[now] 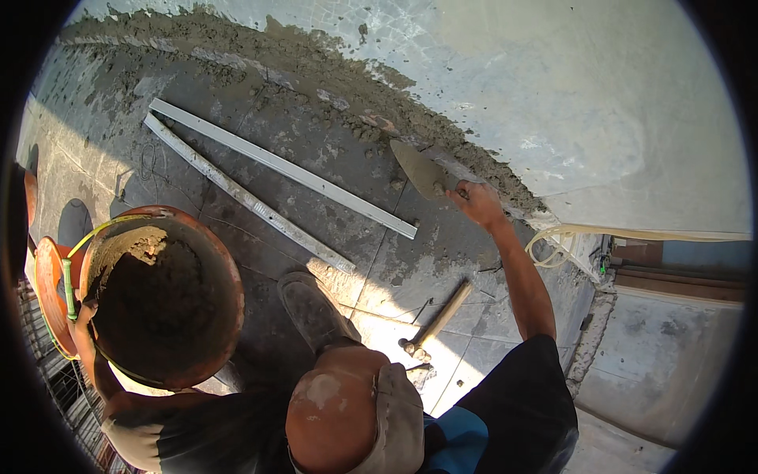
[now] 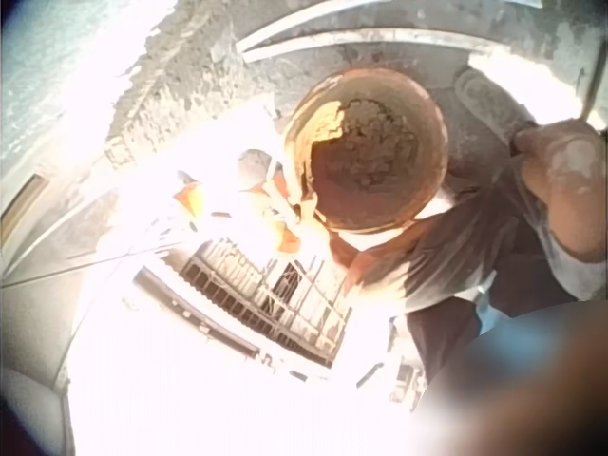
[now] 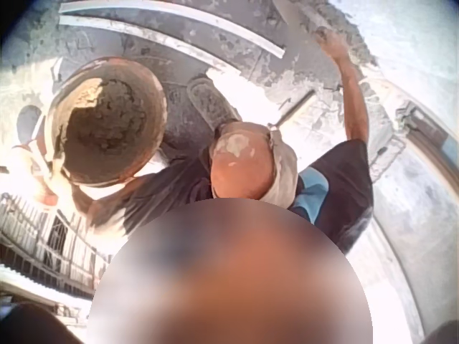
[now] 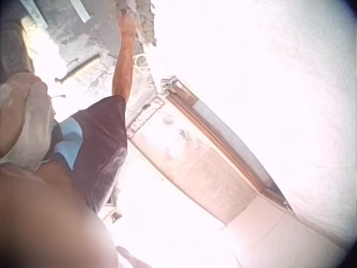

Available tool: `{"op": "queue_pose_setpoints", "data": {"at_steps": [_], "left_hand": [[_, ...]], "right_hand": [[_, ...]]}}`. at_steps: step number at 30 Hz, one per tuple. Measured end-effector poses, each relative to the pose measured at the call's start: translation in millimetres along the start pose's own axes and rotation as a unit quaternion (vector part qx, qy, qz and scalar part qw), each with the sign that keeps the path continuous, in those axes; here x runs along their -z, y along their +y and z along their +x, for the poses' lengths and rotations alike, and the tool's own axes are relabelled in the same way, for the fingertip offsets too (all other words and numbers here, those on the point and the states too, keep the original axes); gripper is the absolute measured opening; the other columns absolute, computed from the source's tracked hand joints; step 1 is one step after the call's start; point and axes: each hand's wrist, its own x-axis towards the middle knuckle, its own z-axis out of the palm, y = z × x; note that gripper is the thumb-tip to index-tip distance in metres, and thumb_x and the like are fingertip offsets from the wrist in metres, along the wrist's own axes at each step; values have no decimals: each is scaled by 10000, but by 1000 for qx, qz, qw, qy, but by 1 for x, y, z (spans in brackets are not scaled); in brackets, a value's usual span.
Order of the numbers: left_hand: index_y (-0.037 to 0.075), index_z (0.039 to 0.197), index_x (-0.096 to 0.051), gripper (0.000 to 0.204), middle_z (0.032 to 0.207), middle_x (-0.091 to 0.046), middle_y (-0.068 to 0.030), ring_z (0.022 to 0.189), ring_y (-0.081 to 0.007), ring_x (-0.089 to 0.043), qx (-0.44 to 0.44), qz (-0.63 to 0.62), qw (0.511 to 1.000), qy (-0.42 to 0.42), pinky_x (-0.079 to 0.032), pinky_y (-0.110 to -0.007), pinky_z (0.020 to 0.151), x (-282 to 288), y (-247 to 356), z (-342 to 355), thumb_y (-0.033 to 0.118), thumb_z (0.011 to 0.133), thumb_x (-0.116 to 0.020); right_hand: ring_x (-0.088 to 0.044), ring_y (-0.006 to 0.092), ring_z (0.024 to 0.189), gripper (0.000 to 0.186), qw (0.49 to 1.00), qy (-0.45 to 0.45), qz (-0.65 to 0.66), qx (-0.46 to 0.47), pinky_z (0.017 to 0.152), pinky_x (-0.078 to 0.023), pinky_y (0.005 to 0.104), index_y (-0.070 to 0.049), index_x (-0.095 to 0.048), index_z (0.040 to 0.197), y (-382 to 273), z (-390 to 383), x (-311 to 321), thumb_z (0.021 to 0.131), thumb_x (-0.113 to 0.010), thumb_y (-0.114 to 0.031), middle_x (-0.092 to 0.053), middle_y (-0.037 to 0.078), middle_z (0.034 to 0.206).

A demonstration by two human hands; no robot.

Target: The person is using a trowel to apply cement mixture onto the base of a wall or ledge.

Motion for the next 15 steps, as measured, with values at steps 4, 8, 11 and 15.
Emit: {"op": "queue_pose_setpoints", "data": {"at_steps": [4,8,11,15], "left_hand": [[31,890,-542,241,760,-521,1,686,-97,-483,-9,-34,999,9,-375,-220,653,2,-4,-5,120,673,-594],[31,881,-548,235,736,-528,-4,668,-95,-491,-6,-50,998,33,-379,-213,636,7,-14,-3,127,671,-594],[-7,806,-587,203,768,-569,-39,732,-138,-514,6,-29,1000,9,-388,-257,738,-1,8,-11,160,694,-561],[3,853,-569,215,762,-554,-28,730,-125,-504,31,-23,999,11,-376,-242,738,-16,37,-22,152,699,-554]], "right_hand": [[-595,336,672,343,999,6,14,-32,657,-452,408,-46,-645,810,-1,28,-2,805,-573,-382,-576,170,615],[-599,349,699,375,998,61,-14,10,668,-454,411,-26,-640,835,3,25,7,808,-574,-394,-596,186,661],[-598,349,696,386,999,46,14,-11,658,-449,412,-12,-636,840,-4,16,31,813,-572,-392,-605,193,686],[-595,332,655,370,997,52,54,-27,627,-444,405,-2,-632,837,1,2,46,807,-589,-368,-600,178,656]]}}
